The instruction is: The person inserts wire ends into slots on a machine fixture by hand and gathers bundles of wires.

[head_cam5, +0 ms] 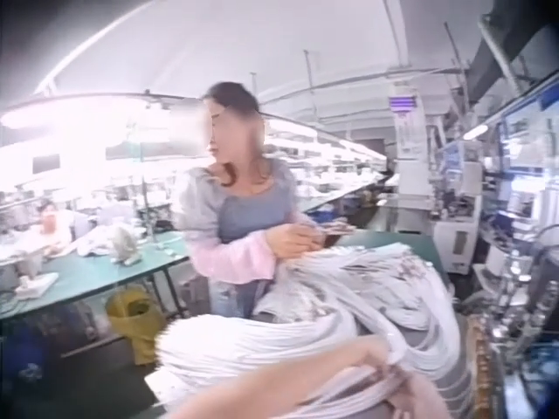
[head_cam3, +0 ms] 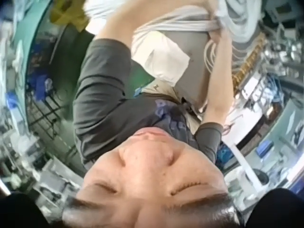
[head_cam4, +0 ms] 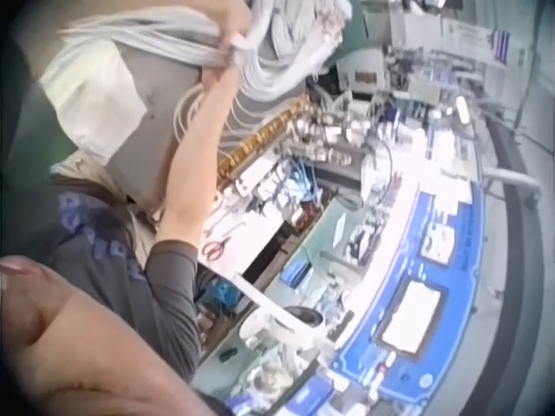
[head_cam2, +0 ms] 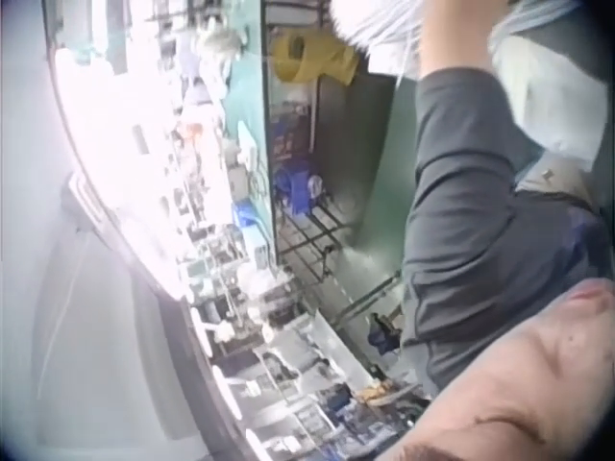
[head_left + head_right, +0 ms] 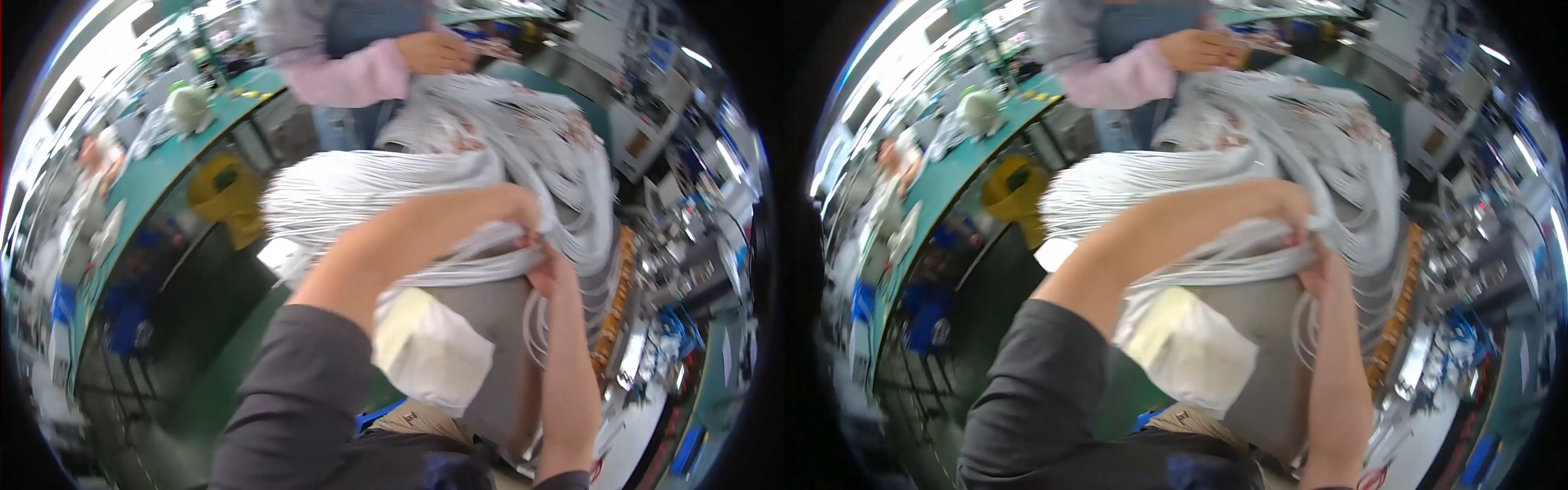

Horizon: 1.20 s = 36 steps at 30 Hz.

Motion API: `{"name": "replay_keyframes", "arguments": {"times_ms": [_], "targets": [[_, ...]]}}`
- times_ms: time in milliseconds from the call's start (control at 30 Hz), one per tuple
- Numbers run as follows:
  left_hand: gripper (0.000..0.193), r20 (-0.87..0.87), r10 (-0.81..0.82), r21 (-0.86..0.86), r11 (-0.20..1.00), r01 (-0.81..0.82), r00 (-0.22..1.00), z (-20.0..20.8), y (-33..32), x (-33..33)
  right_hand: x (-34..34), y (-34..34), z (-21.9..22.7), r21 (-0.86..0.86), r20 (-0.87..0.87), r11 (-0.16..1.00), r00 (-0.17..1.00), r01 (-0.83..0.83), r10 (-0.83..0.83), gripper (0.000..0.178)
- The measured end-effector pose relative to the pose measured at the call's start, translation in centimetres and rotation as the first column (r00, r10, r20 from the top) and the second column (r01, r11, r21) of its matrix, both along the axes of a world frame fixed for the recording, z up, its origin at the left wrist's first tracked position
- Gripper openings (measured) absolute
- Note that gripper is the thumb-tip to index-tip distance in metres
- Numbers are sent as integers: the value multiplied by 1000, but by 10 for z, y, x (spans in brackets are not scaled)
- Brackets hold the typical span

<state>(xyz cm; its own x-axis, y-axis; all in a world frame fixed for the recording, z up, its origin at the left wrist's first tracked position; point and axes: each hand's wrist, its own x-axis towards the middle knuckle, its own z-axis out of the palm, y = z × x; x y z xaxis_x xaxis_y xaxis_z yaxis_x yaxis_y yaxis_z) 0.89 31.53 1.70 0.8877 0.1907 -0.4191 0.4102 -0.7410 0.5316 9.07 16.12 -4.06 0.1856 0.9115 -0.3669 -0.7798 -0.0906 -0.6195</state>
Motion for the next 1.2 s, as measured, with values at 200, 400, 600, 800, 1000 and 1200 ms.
{"name": "replay_keyframes", "arguments": {"times_ms": [200, 400, 600, 800, 1000, 1200], "targets": [[31, -16, 395, -535, 773, -342, 918, -4, -17, -25, -8, 9, 4, -65, -68, 992, 991, 110, -114, 32], [20, 199, 371, -390, 879, -274, 907, -9, -21, -22, -2, 2, 3, -158, 36, 984, 997, 78, -73, 25], [17, 4, 365, -550, 778, -303, 931, 0, -22, -26, 6, 3, -2, -175, -77, 975, 985, 139, -154, 17], [16, 83, 325, -259, 920, -294, 942, -6, -29, -23, -28, -43, 21, -137, -108, 976, 977, 167, -182, 15], [32, 342, 195, 253, 923, -290, 919, -44, -22, -32, -65, -202, 66, -106, 70, 977, 978, -187, 195, 23], [44, 482, 50, 609, 698, -375, 875, -35, -108, -72, -42, -311, 93, -261, 1, 955, 989, -140, 146, 29]]}}
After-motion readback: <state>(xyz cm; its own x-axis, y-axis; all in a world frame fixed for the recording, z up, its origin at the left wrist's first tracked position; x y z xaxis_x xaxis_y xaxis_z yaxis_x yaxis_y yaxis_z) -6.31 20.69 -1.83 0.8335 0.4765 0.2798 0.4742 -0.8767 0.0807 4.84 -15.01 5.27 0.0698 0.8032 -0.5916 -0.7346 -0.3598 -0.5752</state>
